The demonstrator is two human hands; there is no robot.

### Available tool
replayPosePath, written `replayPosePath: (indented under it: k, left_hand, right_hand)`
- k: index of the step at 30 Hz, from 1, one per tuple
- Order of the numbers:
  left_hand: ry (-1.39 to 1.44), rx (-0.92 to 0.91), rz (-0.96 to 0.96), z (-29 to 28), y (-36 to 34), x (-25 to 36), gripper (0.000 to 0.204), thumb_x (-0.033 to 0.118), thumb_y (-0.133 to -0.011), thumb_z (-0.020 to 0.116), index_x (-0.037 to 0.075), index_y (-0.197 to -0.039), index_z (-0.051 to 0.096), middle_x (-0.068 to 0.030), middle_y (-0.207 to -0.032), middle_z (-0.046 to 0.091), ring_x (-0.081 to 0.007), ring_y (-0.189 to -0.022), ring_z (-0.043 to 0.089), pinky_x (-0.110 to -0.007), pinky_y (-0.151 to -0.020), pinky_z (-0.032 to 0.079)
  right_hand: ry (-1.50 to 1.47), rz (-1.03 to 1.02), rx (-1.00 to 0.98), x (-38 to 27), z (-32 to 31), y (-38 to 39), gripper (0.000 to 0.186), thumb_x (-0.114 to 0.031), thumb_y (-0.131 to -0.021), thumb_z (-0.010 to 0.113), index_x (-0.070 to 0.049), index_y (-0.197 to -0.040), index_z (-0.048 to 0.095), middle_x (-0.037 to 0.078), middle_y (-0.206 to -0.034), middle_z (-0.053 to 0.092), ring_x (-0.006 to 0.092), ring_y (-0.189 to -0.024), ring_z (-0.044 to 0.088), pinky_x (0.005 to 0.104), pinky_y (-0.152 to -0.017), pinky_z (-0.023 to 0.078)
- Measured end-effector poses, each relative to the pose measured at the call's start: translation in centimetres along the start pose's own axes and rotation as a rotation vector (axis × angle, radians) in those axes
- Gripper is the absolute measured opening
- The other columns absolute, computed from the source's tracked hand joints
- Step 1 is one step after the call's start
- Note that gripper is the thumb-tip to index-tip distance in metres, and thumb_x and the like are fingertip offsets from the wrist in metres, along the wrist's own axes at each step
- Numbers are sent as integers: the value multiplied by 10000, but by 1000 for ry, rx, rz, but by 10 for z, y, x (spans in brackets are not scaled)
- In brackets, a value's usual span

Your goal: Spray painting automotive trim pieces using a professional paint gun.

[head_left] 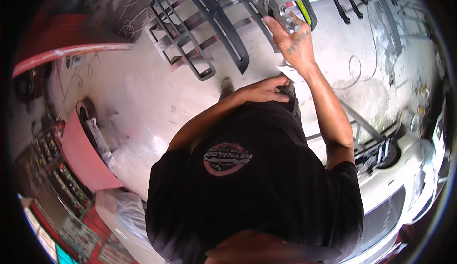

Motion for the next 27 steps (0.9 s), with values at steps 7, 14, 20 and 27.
replayPosePath:
  k: [7, 14, 20, 27]
  left_hand:
    - [-240, -36, -139, 51, -101, -61, 268, 245, -937, 706, 16, -1069, 662, -126, -1059, 690, -220, -1016, 635, -351, -948, 476]
    - [-242, 145, -286, 72, -94, -156, 345, 307, -950, 646, 27, -1151, 658, -186, -1146, 701, -304, -1070, 663, -412, -941, 495]
    - [-254, 409, -332, 75, -89, -139, 361, 307, -951, 674, 40, -1189, 631, -193, -1101, 701, -294, -1062, 666, -405, -913, 508]
    - [59, 510, -357, 75, -66, -134, 326, 275, -939, 687, 43, -1163, 639, -178, -1060, 711, -287, -1063, 670, -395, -918, 510]
  right_hand:
    - [131, -71, -437, 49, -36, -39, 629, -358, -930, 713, 158, -1270, 592, 231, -743, 681, 295, -709, 702, 382, -734, 542]
    - [141, -110, -761, 111, -21, -56, 564, -413, -913, 712, 74, -1194, 661, 132, -725, 679, 200, -657, 630, 363, -707, 523]
    - [173, -180, -555, 93, -3, -115, 554, -443, -892, 708, 71, -1099, 683, 152, -668, 652, 243, -640, 652, 395, -681, 526]
    - [237, -179, -494, 96, -22, -95, 525, -433, -901, 699, 59, -1083, 696, 172, -649, 627, 248, -617, 626, 395, -666, 519]
Point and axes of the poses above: each hand's wrist, its own y-axis away from the middle knuckle, its own z-axis out of the palm, x = y × z, the point moved 9 cm from there along -y, towards the middle knuckle
